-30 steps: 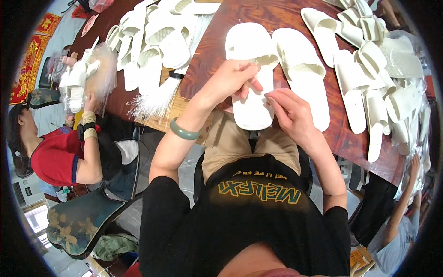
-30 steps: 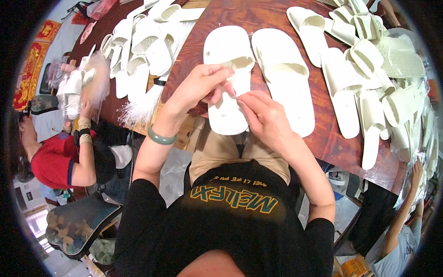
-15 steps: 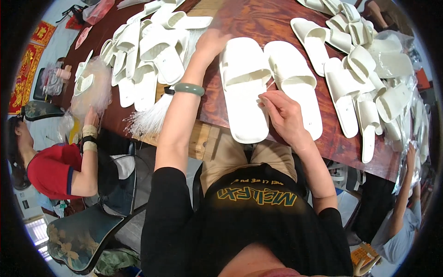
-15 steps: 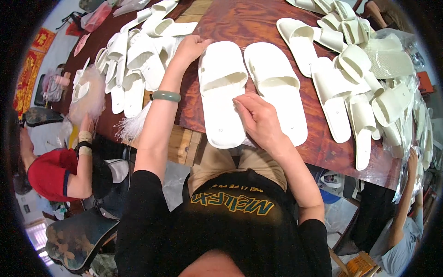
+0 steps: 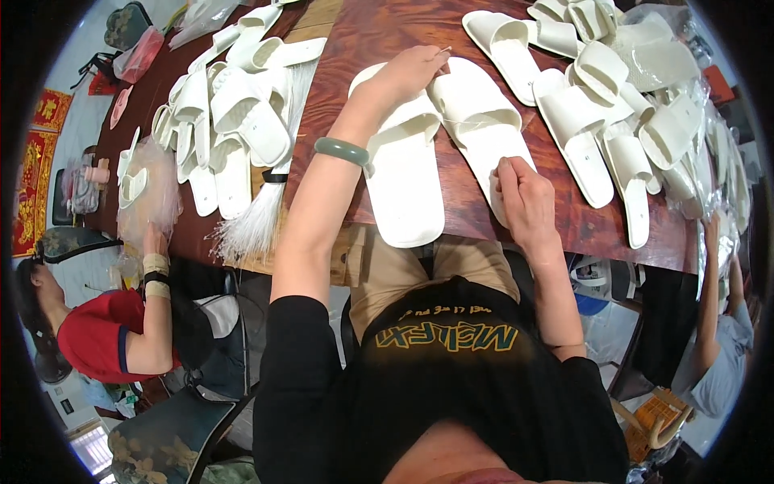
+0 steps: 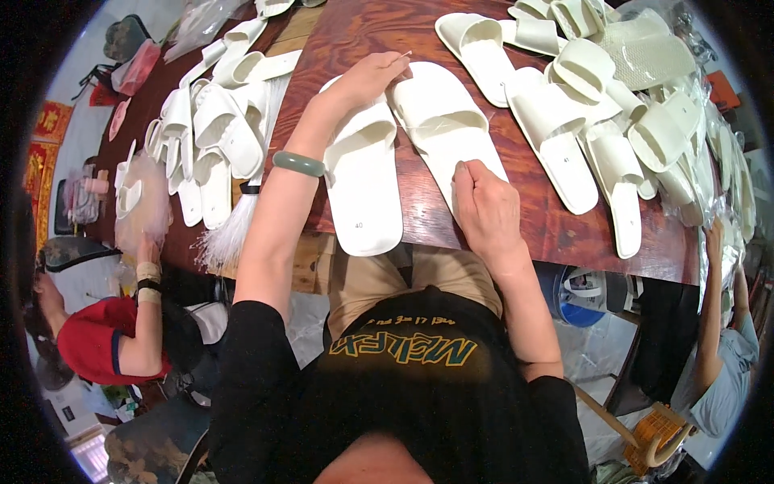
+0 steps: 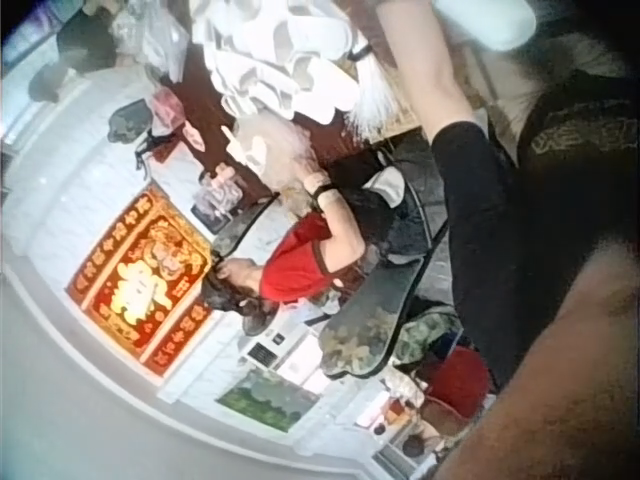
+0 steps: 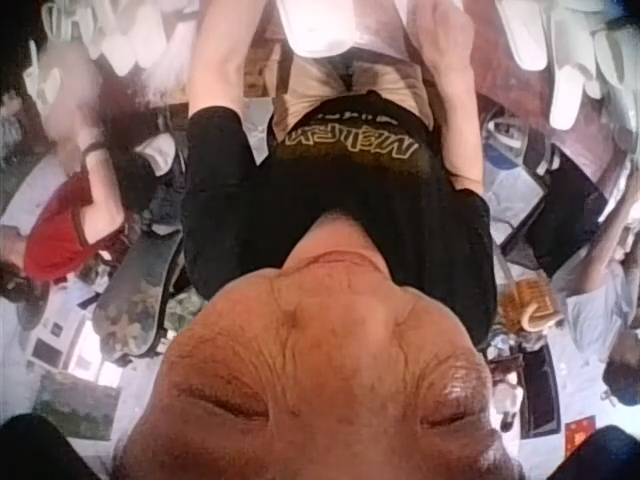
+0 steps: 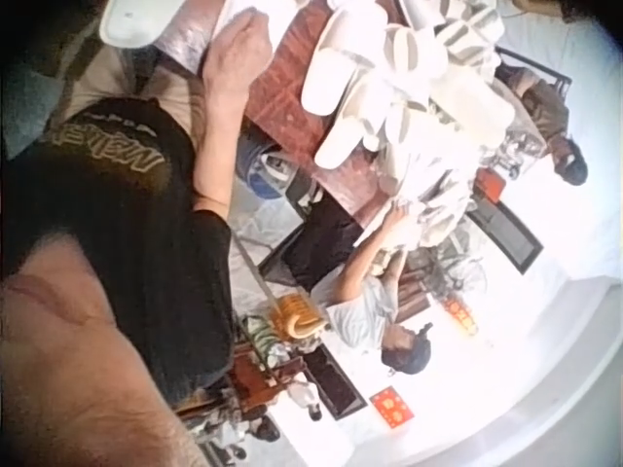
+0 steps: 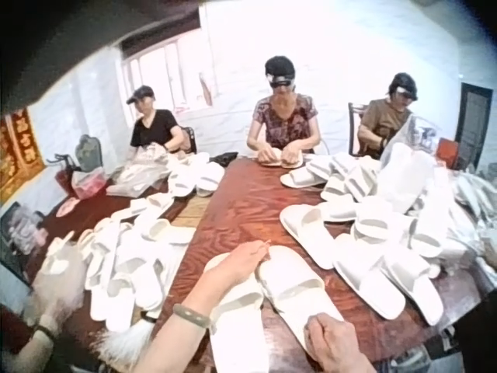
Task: Hand-sewing or thread-finishing the upper component of white slip-on shoes.
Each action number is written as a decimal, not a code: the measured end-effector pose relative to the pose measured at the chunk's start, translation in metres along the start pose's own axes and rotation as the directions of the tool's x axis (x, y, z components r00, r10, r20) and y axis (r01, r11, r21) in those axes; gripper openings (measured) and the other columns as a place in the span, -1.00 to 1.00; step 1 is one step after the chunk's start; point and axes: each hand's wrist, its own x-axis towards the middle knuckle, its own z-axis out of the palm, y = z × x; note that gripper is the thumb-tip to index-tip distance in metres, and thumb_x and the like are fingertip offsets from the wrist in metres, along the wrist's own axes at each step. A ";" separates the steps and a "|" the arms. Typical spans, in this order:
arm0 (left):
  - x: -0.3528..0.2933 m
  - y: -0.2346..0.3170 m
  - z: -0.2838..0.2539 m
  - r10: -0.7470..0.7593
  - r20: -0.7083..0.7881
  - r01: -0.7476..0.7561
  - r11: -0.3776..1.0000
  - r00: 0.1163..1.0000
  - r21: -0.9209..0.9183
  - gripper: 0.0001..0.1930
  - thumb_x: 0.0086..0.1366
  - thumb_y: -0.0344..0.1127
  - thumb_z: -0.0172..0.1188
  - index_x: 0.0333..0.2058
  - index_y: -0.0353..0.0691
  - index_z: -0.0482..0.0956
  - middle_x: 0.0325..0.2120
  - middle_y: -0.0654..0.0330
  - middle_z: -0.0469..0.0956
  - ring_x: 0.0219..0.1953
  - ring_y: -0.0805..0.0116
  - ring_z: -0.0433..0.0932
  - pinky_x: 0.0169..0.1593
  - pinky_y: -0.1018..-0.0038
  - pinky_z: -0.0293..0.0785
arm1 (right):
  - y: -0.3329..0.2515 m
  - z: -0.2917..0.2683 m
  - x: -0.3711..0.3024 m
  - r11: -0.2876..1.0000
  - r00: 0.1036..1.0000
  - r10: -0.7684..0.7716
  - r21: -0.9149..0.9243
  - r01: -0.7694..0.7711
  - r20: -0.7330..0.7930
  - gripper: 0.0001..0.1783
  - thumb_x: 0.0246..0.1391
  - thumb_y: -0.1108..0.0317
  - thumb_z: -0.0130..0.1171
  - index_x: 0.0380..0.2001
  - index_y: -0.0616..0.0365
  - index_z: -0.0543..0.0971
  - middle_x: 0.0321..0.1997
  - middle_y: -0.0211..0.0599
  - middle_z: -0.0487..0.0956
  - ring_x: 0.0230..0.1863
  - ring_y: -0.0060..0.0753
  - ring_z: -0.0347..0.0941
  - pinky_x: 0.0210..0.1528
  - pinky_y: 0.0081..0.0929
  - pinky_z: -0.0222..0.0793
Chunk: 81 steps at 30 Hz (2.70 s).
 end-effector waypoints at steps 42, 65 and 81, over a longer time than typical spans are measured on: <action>0.003 -0.018 0.002 -0.109 -0.302 0.136 0.988 0.947 0.070 -0.66 0.29 -0.15 -0.11 -0.46 -0.25 0.55 -0.50 0.17 0.56 -0.38 0.24 0.47 -0.24 0.42 0.32 | 0.022 0.051 0.090 0.882 0.970 -0.213 -0.450 0.141 -0.114 -0.86 -0.09 0.28 0.19 -0.56 0.11 0.58 -0.60 -0.15 0.54 -0.50 -0.09 0.51 -0.40 -0.23 0.42; 0.022 -0.016 0.008 -0.023 -0.010 0.012 0.770 1.000 -0.638 -0.82 0.29 -0.31 0.02 -0.28 -0.30 0.50 -0.66 0.44 0.29 -0.58 0.66 0.23 -0.44 0.72 0.20 | 0.030 0.059 0.104 0.837 0.951 -0.298 -0.501 0.218 -0.084 -0.83 -0.17 0.32 0.16 -0.69 0.17 0.55 -0.61 -0.09 0.51 -0.50 -0.06 0.48 -0.42 -0.19 0.38; -0.004 -0.020 0.003 0.187 -0.619 -0.253 0.967 0.763 -0.019 -0.80 0.33 -0.30 -0.15 -0.29 -0.30 0.40 -0.64 0.16 0.47 -0.55 0.39 0.50 -0.44 0.48 0.37 | -0.024 0.025 0.115 0.859 0.785 -0.508 -0.152 0.488 -0.354 -0.87 -0.09 0.46 0.12 -0.40 0.24 0.52 -0.43 -0.09 0.53 -0.41 -0.09 0.48 -0.38 -0.28 0.40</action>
